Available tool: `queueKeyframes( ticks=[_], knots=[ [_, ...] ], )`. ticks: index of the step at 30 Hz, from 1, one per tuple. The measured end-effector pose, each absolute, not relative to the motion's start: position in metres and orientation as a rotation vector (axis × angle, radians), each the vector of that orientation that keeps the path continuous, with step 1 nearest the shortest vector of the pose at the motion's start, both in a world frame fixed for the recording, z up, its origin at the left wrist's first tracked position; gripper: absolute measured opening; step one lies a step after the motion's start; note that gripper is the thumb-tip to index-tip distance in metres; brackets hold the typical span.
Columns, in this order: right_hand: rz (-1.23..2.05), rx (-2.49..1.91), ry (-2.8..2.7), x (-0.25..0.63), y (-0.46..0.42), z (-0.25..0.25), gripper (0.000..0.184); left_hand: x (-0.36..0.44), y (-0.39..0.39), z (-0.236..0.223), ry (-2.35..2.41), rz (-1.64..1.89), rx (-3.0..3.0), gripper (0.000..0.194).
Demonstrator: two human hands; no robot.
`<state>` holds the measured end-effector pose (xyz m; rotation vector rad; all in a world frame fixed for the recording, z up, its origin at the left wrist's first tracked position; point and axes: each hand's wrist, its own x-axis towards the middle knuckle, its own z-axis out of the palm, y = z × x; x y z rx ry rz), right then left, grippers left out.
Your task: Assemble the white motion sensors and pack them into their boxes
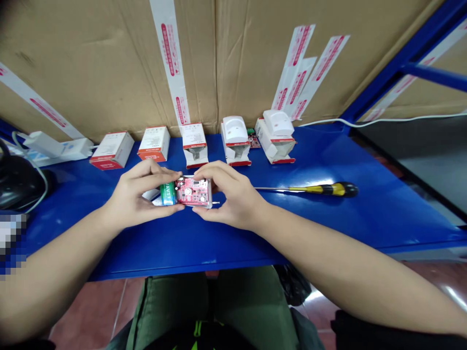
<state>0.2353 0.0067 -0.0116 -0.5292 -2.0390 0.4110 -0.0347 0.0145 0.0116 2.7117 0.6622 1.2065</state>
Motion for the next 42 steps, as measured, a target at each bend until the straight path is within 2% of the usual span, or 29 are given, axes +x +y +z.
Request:
queueKeyframes(
  ticks=[8,11,14,16,24,29,42],
  knots=[
    [1.047,-0.718,-1.832,0.229,0.003,-0.008,0.048,-0.033,0.012,0.01,0.722,1.288,2.769,0.054],
    [1.23,-0.727,-1.755,0.226,0.003,-0.006,0.038,-0.03,0.01,0.01,0.743,1.26,2.824,0.054],
    [1.208,-0.791,-1.706,0.222,0.003,-0.006,0.022,-0.026,0.007,0.01,0.717,1.233,2.869,0.056],
    [1.152,-0.823,-1.7,0.22,0.003,-0.007,0.017,-0.023,0.005,0.01,0.685,1.235,2.89,0.056],
    [1.089,-0.857,-1.711,0.22,0.003,-0.001,0.011,-0.022,0.001,0.013,0.69,1.269,2.89,0.056],
    [1.076,-0.888,-1.703,0.221,0.004,-0.002,0.011,-0.024,0.004,0.017,0.682,1.231,2.836,0.046],
    [0.912,-0.881,-1.767,0.225,0.003,-0.004,0.006,-0.02,0.004,0.012,0.765,1.233,2.809,0.043]
  ],
)
